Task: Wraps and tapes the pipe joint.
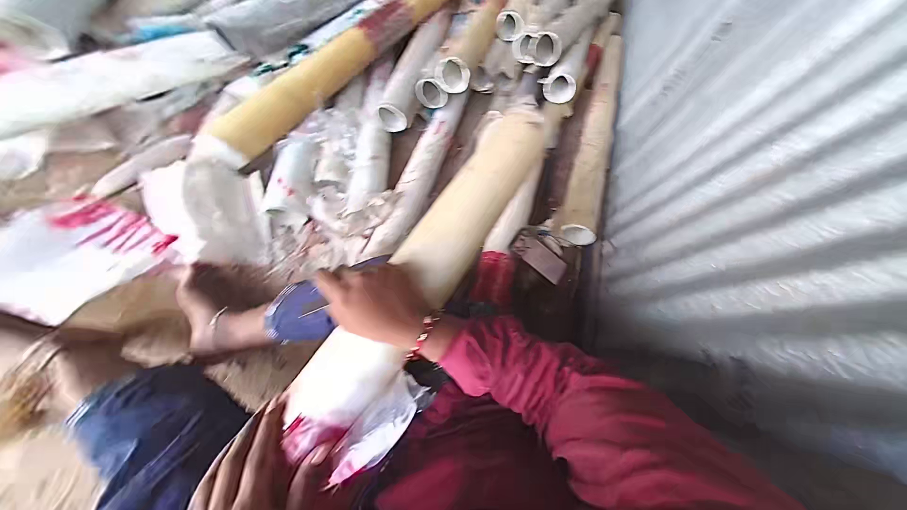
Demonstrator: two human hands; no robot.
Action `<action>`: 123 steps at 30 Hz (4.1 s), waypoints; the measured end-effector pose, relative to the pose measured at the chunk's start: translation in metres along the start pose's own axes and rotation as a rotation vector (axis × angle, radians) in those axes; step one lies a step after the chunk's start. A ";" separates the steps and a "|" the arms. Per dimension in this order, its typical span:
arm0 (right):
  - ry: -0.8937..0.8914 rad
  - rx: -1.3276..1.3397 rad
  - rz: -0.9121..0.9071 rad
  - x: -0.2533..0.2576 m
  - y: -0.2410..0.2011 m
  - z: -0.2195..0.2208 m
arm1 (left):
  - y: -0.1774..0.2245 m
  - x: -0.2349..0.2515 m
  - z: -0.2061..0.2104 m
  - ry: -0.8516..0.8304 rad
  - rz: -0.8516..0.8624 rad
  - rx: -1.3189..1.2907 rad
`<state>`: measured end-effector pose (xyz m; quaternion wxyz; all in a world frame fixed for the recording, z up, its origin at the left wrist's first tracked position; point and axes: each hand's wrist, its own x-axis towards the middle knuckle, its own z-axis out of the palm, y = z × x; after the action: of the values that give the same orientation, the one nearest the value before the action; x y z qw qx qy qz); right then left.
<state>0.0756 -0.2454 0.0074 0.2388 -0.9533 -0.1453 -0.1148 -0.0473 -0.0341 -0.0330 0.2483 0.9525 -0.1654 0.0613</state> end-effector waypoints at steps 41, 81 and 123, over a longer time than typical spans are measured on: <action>0.399 -0.078 -0.988 0.026 0.021 0.046 | -0.006 -0.020 0.067 0.483 -0.361 0.116; -0.096 -0.120 -0.278 0.010 0.019 0.030 | -0.029 -0.113 0.038 0.720 -0.371 -0.136; -0.064 -0.218 -0.376 0.005 -0.007 0.037 | -0.061 -0.106 0.090 0.935 -0.293 -0.065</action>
<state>0.0831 -0.2205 -0.0204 0.1037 -0.9328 -0.3147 -0.1420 -0.1227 0.0014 -0.1601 0.3317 0.8279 0.0978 0.4415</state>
